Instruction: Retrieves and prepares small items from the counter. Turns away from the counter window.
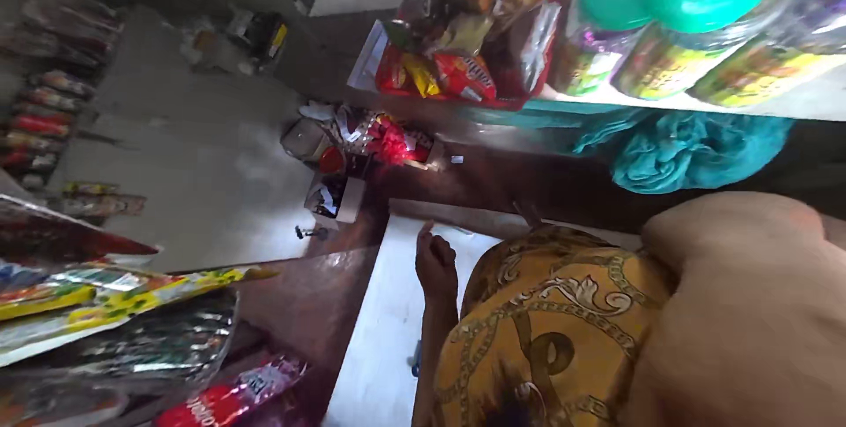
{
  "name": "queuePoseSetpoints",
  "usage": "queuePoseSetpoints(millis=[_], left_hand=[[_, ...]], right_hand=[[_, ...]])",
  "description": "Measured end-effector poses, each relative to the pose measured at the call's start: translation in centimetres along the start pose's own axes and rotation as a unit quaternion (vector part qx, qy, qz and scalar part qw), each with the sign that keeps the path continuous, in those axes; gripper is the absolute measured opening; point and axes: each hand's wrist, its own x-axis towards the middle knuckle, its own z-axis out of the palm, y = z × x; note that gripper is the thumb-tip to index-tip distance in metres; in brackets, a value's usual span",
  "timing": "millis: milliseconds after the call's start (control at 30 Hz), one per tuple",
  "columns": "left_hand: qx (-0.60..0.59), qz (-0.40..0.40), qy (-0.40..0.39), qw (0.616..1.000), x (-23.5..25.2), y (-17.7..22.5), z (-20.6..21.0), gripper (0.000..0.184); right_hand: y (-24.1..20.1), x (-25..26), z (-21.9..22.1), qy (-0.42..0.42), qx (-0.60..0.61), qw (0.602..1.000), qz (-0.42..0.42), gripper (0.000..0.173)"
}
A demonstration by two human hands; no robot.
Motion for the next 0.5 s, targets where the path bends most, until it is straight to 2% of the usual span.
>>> queuePoseSetpoints(millis=[33,67,167,200,233,300,367,433,500], left_hand=[[-0.027,-0.016,0.041,0.999,0.4,0.3,-0.8,0.033],[-0.047,-0.027,0.053,0.997,0.9,0.5,-1.6,0.035],[-0.128,-0.02,0.007,0.992,2.5,1.1,-4.2,0.044],[-0.136,-0.006,0.009,0.991,3.2,1.1,-4.6,0.043],[-0.124,0.005,0.014,0.992,4.1,1.2,-4.7,0.043],[-0.099,0.017,0.038,0.994,6.1,1.4,-4.5,0.044],[-0.11,0.02,0.039,0.993,9.0,1.2,-4.4,0.044],[-0.157,0.021,0.011,0.987,12.9,0.2,-4.8,0.049],[-0.214,0.021,-0.023,0.976,18.0,-1.8,-5.4,0.051]], right_hand=[[0.5,0.8,-1.0,0.024,0.001,0.998,0.066,0.052],[1.8,1.4,-2.0,0.023,0.014,0.998,0.065,0.057],[8.1,2.9,-4.9,-0.111,0.052,0.987,-0.099,0.044],[10.3,3.6,-6.3,-0.136,0.011,0.984,-0.118,0.043],[12.7,4.1,-8.0,-0.145,-0.047,0.983,-0.1,0.041],[18.3,4.5,-11.0,-0.122,-0.141,0.982,-0.007,0.033],[24.8,3.4,-13.4,-0.068,-0.171,0.974,0.129,0.026],[32.3,1.3,-15.2,0.006,-0.128,0.96,0.249,0.025],[39.2,-0.6,-17.2,0.055,-0.056,0.926,0.37,0.028]])
